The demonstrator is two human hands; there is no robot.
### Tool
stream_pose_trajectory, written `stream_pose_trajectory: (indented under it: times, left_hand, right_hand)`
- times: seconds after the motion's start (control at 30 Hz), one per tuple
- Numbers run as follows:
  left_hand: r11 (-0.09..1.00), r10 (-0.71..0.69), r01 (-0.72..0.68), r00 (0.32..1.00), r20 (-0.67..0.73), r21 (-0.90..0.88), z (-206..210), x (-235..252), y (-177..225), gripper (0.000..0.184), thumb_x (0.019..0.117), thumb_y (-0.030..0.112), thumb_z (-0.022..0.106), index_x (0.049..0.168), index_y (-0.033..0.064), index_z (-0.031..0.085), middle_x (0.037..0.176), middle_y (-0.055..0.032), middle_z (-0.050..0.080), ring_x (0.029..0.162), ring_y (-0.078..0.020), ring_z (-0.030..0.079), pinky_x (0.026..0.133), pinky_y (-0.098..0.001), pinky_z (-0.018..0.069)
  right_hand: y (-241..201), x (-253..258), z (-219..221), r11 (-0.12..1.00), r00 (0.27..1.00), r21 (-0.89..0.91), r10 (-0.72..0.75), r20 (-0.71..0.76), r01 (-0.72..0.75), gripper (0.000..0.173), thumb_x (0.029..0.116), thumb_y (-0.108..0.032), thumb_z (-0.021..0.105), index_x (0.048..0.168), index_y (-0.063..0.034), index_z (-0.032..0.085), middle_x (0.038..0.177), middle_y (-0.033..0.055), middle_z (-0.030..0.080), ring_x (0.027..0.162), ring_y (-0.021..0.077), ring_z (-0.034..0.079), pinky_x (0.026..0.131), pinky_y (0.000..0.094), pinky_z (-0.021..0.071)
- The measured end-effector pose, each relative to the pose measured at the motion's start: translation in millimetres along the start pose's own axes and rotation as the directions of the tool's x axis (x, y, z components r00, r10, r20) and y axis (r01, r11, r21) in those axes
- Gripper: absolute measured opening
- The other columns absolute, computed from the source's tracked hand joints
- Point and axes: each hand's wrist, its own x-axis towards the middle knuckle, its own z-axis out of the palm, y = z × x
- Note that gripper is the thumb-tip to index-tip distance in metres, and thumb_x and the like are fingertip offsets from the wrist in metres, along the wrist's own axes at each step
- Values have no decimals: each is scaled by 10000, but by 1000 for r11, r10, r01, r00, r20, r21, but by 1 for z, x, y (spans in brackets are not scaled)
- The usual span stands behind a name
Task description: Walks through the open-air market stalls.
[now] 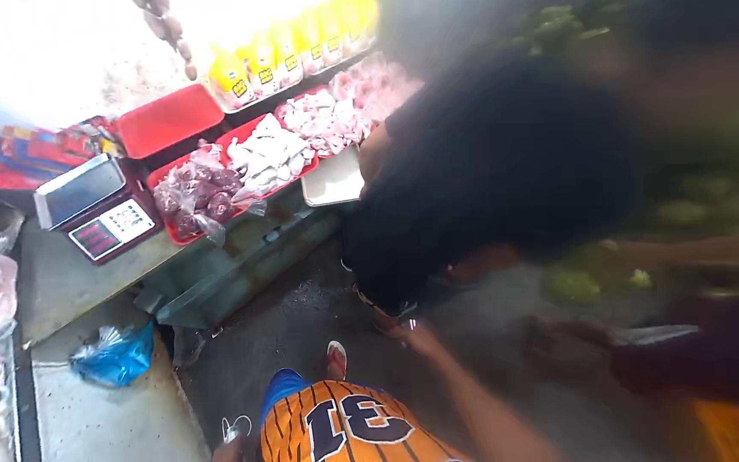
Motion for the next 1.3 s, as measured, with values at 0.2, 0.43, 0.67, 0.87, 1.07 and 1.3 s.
stream_pose_trajectory:
  times: [0.2,0.43,0.67,0.87,1.07,1.3]
  left_hand:
    - [979,156,-168,983,98,119,31,17,184,443,934,277,737,1240,-12,602,805,-157,655,611,-248,627,567,-437,562]
    - [934,298,-175,864,406,-313,149,30,398,319,944,28,652,1230,-4,515,768,-85,598,547,-153,573,495,-311,530]
    - [977,199,-197,674,712,-86,290,1,535,336,909,23,675,1208,-22,530,787,-119,635,602,-197,640,556,-352,588]
    - [844,285,-529,576,766,84,345,-3,596,372,904,54,716,1228,-33,554,852,-131,681,646,-206,682,596,-364,615]
    - [213,277,-731,682,677,648,330,50,614,520,903,301,757,1279,-31,621,1106,-261,701,946,-394,718,864,-587,587]
    - [803,304,-486,831,466,343,350,-42,594,263,1001,157,614,1176,-36,576,822,-133,631,628,-206,621,587,-393,569]
  right_hand:
    - [-15,38,6,998,999,-59,-20,49,23,363,958,-167,648,1298,-39,632,1099,186,707,959,318,693,898,549,555]
    - [-74,48,33,982,989,-171,96,117,-75,387,1009,-266,584,1290,-1,615,1150,229,683,1055,362,677,955,583,533]
    - [-120,18,2,963,961,61,268,-68,-264,380,986,-292,605,1271,-42,629,1047,169,702,945,301,689,875,540,562]
    - [-72,-4,12,822,877,440,459,-139,-361,282,963,-167,622,1194,-6,633,875,99,668,755,199,629,729,426,545]
    - [-16,5,3,504,812,812,580,-68,-292,288,1049,-312,570,1180,-61,623,788,46,663,565,120,534,479,290,401]
    - [0,80,-125,274,846,962,511,-154,10,195,1037,-180,544,1179,-49,568,886,72,691,576,121,542,473,286,411]
